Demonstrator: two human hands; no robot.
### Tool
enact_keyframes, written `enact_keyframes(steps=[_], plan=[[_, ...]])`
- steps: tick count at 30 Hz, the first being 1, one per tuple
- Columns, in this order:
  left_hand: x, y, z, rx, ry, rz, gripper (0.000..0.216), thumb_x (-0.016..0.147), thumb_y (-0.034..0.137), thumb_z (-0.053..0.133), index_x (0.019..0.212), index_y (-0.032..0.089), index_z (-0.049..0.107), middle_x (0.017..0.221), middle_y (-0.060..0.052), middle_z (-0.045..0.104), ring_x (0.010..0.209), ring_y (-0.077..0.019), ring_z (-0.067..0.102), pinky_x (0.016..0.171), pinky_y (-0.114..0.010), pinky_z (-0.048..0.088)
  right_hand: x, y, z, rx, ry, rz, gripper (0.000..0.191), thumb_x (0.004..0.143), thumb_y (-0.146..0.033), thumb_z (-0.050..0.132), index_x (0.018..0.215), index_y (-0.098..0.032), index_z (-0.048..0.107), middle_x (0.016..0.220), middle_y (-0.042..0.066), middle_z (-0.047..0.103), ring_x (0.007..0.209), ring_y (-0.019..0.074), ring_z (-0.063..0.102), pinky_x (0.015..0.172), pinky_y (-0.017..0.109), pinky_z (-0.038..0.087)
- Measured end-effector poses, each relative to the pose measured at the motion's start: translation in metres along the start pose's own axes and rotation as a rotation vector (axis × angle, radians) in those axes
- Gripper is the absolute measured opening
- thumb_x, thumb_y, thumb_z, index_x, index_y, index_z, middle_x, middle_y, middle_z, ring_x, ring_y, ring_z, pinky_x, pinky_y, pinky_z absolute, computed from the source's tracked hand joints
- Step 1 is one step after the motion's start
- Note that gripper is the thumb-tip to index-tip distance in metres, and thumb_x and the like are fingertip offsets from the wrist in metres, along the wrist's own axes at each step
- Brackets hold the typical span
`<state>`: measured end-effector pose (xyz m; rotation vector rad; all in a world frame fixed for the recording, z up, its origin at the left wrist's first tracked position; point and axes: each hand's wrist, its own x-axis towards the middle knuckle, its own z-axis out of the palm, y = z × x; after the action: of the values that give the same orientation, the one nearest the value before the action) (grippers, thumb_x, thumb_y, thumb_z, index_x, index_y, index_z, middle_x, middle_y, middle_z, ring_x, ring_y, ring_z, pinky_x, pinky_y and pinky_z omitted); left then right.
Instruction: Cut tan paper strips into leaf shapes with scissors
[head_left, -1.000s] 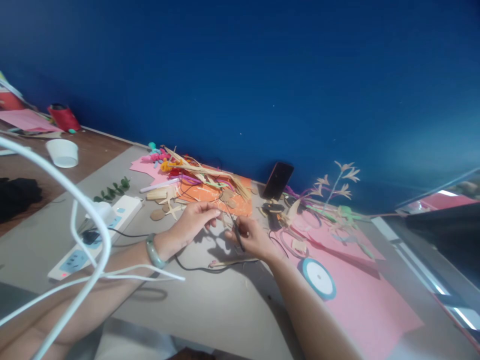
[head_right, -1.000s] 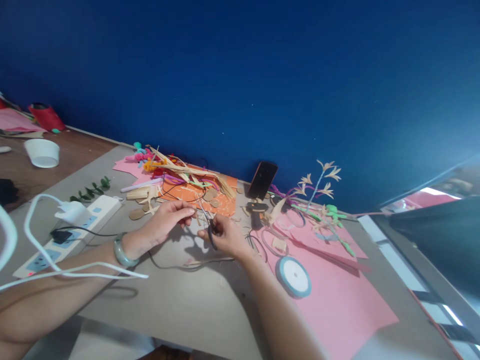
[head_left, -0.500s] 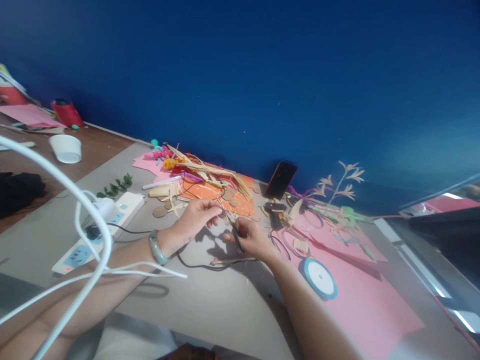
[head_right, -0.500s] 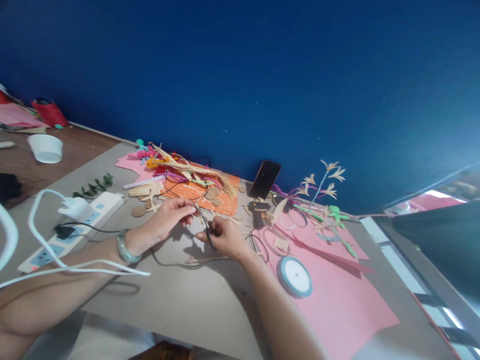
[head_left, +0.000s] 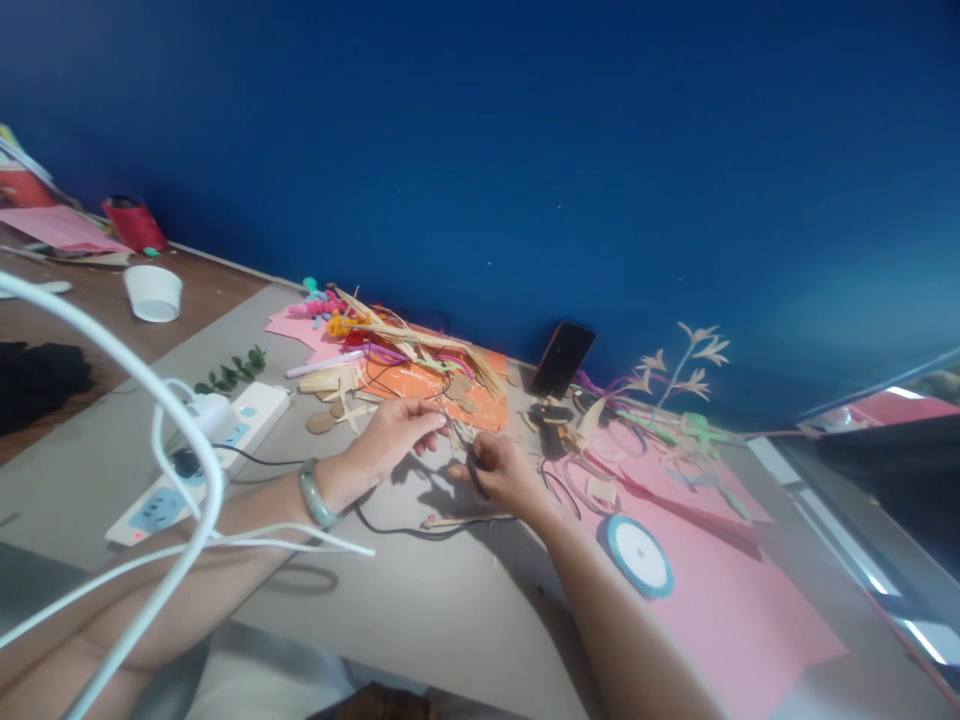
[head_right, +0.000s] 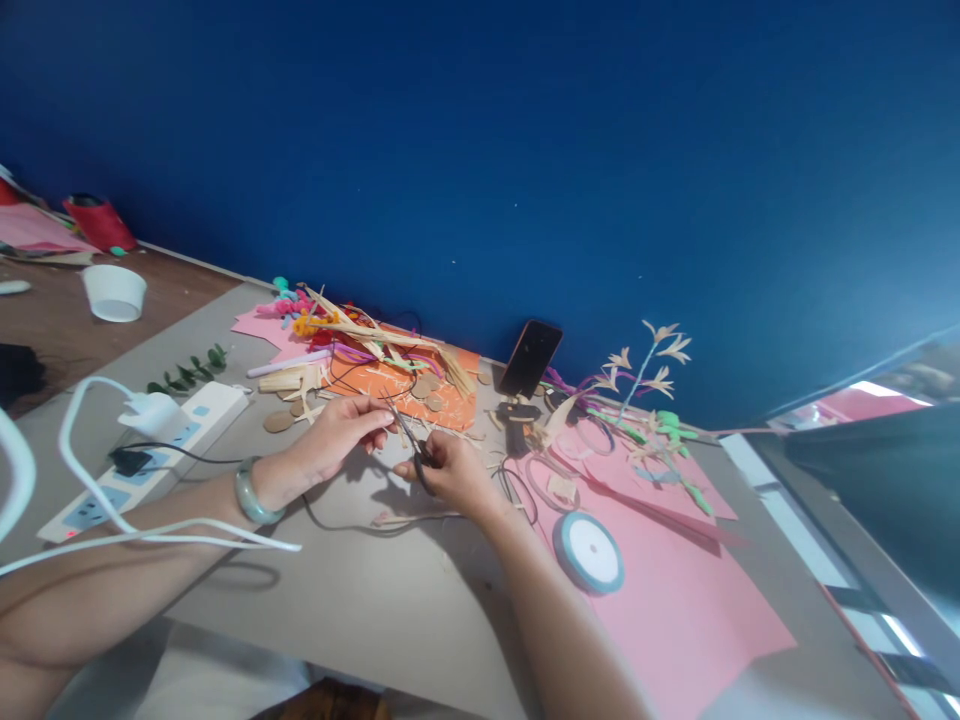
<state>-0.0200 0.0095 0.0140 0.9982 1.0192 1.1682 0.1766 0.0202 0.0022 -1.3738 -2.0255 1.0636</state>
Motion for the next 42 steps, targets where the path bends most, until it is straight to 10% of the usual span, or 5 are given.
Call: enact_keyframes(steps=[14,22,42], plan=[[-0.003,0.002,-0.001,0.047,-0.050,0.005,0.015,0.072,0.028,0.062,0.071,0.013,0.059,0.063,-0.001,0.063,0.048,-0.0067,0.051,0.045,-0.018,0.037,0.002,-0.006,-0.001,0.270,0.006,0.088,0.047,0.060,-0.048,0.077,0.060,-0.023,0.037,0.041,-0.007,0.048,0.037,0.0096,0.039,0.039,0.022,0.028],[-0.005,-0.002,-0.001,0.283,-0.238,0.048,0.013,0.070,0.026,0.066,0.076,0.014,0.066,0.066,-0.001,0.065,0.056,-0.0093,0.054,0.053,-0.020,0.041,0.001,-0.020,0.000,0.364,0.206,0.028,0.044,0.055,-0.046,0.081,0.076,-0.020,0.051,0.071,0.002,0.066,0.061,0.0167,0.060,0.057,0.028,0.046],[-0.003,-0.002,-0.002,0.252,-0.130,0.041,0.018,0.070,0.029,0.069,0.079,0.014,0.064,0.056,0.004,0.054,0.049,-0.0070,0.045,0.047,-0.019,0.032,-0.002,-0.020,0.009,0.486,0.146,0.043,0.042,0.055,-0.038,0.082,0.074,-0.019,0.050,0.062,-0.004,0.056,0.054,0.0101,0.050,0.052,0.023,0.040]])
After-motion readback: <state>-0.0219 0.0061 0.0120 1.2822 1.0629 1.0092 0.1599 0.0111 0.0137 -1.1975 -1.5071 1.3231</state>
